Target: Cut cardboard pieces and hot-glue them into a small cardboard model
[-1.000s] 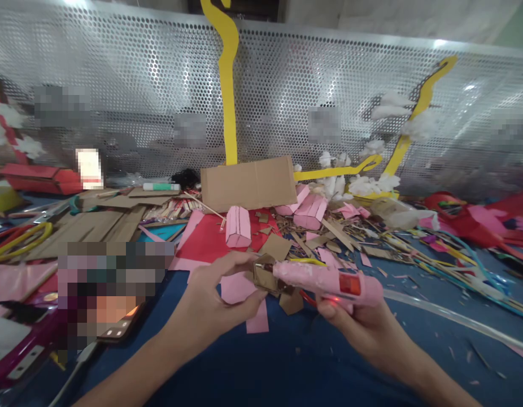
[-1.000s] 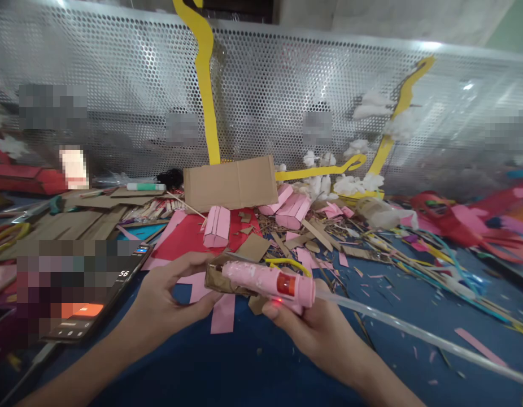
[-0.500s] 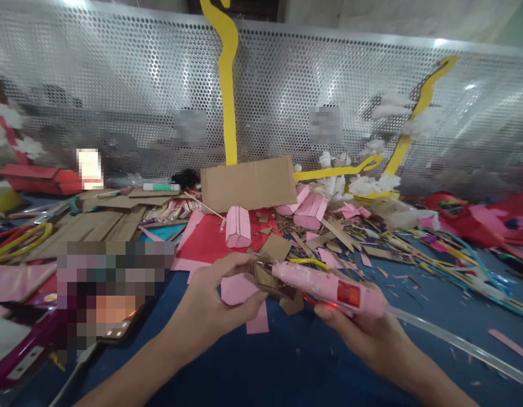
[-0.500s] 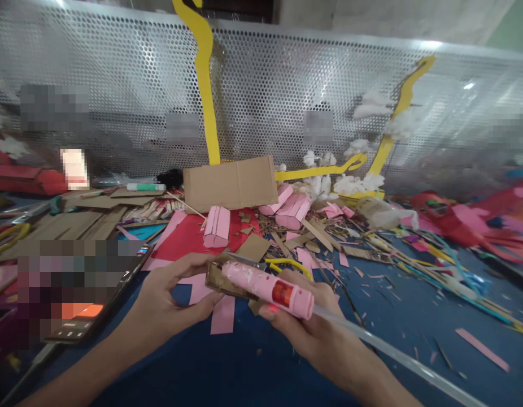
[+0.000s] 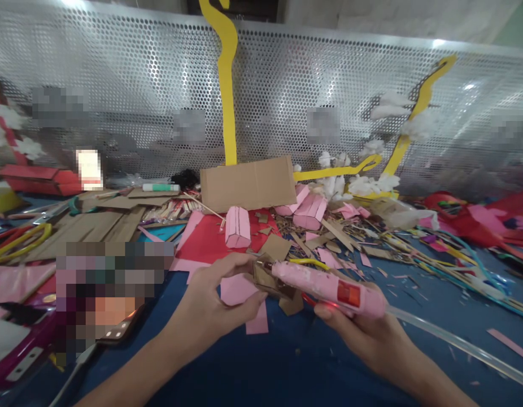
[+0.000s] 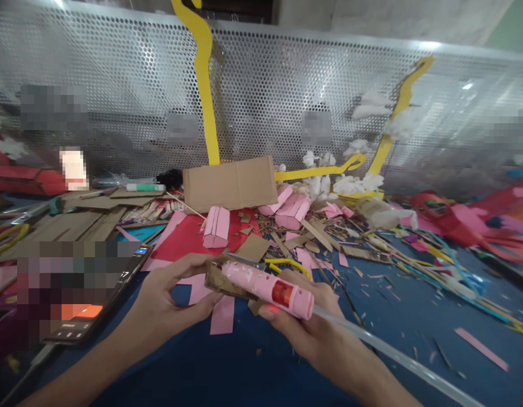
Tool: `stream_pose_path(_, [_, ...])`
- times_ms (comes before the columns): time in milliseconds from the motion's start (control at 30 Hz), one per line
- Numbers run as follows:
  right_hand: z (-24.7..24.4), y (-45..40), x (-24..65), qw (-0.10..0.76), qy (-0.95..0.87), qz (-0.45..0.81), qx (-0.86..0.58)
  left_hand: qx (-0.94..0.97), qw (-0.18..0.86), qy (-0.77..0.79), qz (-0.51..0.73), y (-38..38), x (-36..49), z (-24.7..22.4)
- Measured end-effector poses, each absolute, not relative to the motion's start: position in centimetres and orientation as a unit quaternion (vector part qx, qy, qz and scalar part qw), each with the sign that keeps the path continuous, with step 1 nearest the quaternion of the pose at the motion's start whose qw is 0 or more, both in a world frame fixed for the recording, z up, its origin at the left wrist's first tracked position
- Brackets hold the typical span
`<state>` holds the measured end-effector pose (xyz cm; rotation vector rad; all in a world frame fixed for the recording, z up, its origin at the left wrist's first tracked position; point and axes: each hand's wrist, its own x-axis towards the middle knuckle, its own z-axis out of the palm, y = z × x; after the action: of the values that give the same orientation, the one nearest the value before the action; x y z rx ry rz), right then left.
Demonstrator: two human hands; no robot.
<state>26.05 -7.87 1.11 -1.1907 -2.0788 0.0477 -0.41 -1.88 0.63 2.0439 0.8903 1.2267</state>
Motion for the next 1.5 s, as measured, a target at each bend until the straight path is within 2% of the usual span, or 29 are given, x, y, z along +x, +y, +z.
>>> stream_pose_path(400, [1.56,-7.35,26.27,0.366,-0.795,0.156,-0.458,0.766,0.315,0.335,0.449,-2.01,-0.47,1.14])
stream_pose_path(700, [1.4,-7.53,26.1,0.385,-0.78,0.107,-0.481,0.765,0.309,0.338,0.452,-1.99,-0.43,0.88])
stream_pose_path(1133, [1.64,-7.48,25.87,0.369,-0.797,0.129,-0.46,0.771,0.307,0.335,0.446,-1.94,-0.52,0.77])
stream_pose_path(1333, [1.44,-7.63,25.85,0.364,-0.799,0.067,-0.473,0.766,0.295,0.345,0.455,-1.91,-0.53,0.45])
stream_pose_path(1500, [1.53,-7.84,25.79,0.385,-0.786,0.119,-0.469,0.772,0.295,0.336,0.451,-1.89,-0.46,0.51])
